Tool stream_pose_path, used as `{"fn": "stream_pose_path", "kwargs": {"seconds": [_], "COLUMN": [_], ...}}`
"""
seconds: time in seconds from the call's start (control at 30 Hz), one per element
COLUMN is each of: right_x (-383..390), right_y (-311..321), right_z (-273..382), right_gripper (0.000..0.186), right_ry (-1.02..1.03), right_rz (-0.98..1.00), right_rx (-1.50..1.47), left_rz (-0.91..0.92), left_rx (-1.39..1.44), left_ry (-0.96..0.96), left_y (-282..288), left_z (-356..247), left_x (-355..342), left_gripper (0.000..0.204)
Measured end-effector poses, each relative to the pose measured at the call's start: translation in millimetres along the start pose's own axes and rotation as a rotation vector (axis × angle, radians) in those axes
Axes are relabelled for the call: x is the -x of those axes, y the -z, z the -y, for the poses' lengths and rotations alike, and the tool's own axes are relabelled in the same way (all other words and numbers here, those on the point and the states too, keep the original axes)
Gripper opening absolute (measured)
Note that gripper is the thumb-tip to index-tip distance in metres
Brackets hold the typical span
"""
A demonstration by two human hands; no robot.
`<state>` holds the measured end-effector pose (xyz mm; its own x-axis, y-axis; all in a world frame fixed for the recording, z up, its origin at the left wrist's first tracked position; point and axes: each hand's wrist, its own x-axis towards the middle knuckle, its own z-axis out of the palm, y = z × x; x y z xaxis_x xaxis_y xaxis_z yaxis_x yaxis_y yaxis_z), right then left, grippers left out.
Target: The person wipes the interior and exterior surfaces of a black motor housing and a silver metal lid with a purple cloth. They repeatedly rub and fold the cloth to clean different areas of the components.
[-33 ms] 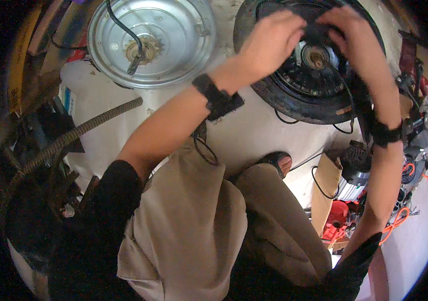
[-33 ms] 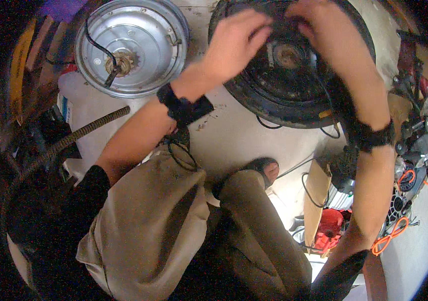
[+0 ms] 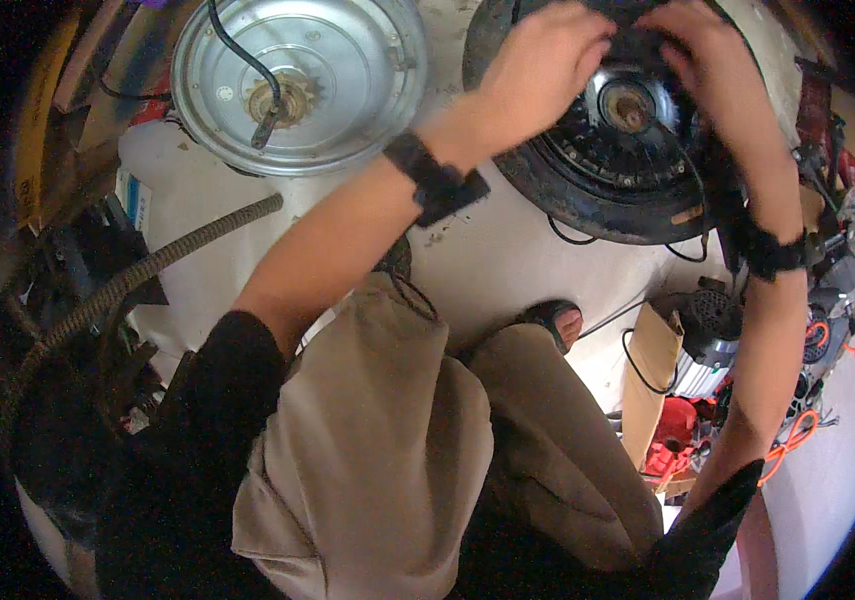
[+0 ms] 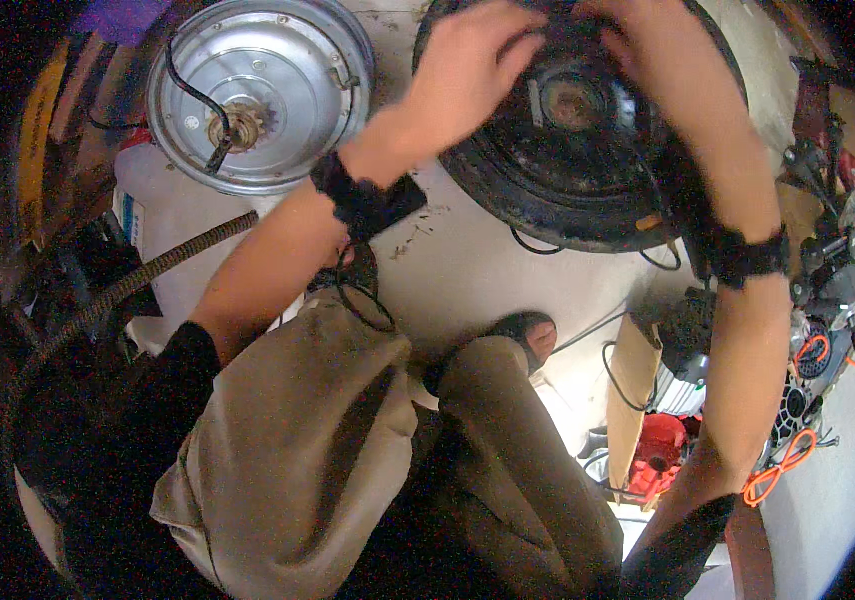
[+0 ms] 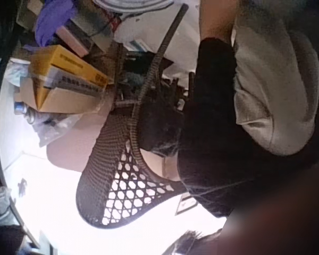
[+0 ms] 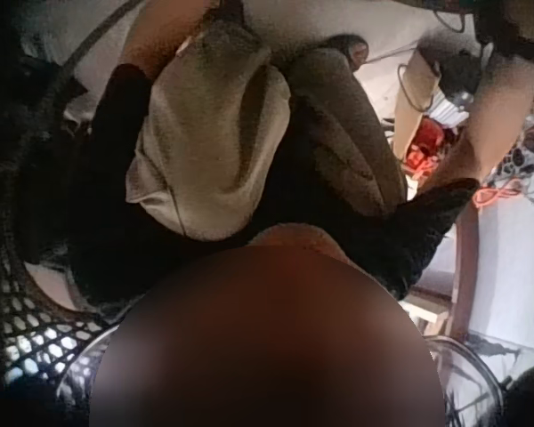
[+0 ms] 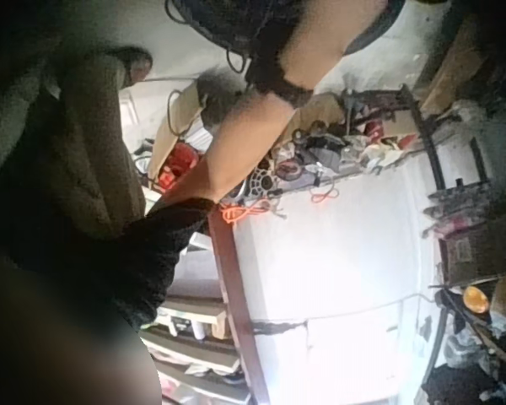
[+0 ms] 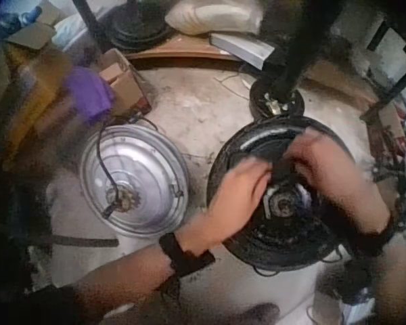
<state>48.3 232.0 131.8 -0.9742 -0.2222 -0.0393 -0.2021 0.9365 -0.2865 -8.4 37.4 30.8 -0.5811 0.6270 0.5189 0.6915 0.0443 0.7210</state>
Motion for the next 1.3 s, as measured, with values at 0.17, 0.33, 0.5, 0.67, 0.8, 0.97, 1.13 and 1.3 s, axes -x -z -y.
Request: {"fn": "stream_pose_path", "kwargs": {"seconds": [0.17, 0.33, 0.5, 0.67, 0.8, 0.97, 1.13, 1.3], "right_x": [-17.6, -4.3, 2.5, 2.8, -0.4, 0.2, 0.2, -2.6], "right_y": [16.9, 20.3, 23.2, 16.0, 9.8, 12.3, 6.7, 6.8], "right_z": [6.4, 16.7, 28.6, 23.8, 12.8, 9.6, 1.7, 15.4], "right_gripper": [0.018, 0.017, 0.016, 0.017, 0.015, 0.013, 0.013, 0.016], "right_ry": [-0.143, -0.211, -0.326, -0.265, -0.337, -0.28, -0.261, -0.209], "right_rz": [-0.206, -0.151, -0.224, -0.259, -0.266, -0.225, -0.241, -0.302], "right_rx": [0.065, 0.015, -0.124, -0.1, -0.243, -0.122, -0.189, -0.07], "left_rz": [-0.033, 0.346, 0.551, 0.551, 0.679, 0.544, 0.54, 0.628], "left_rx": [0.091, 0.193, 0.327, 0.105, -0.012, 0.017, 0.047, 0.206], "left_ry": [-0.058, -0.038, -0.031, 0.013, 0.088, -0.079, -0.062, 0.112], "left_y": [-3.0, 14.0, 21.8, 20.4, 27.0, 19.7, 14.7, 25.5], "left_z": [26.7, 39.7, 35.5, 16.5, 3.7, 18.2, 31.9, 33.3], "left_x": [-59.6, -77.7, -91.2, -99.0, -110.3, -93.4, -90.3, -94.7], "left_gripper": [0.021, 0.039, 0.05, 0.052, 0.058, 0.063, 0.064, 0.055]}}
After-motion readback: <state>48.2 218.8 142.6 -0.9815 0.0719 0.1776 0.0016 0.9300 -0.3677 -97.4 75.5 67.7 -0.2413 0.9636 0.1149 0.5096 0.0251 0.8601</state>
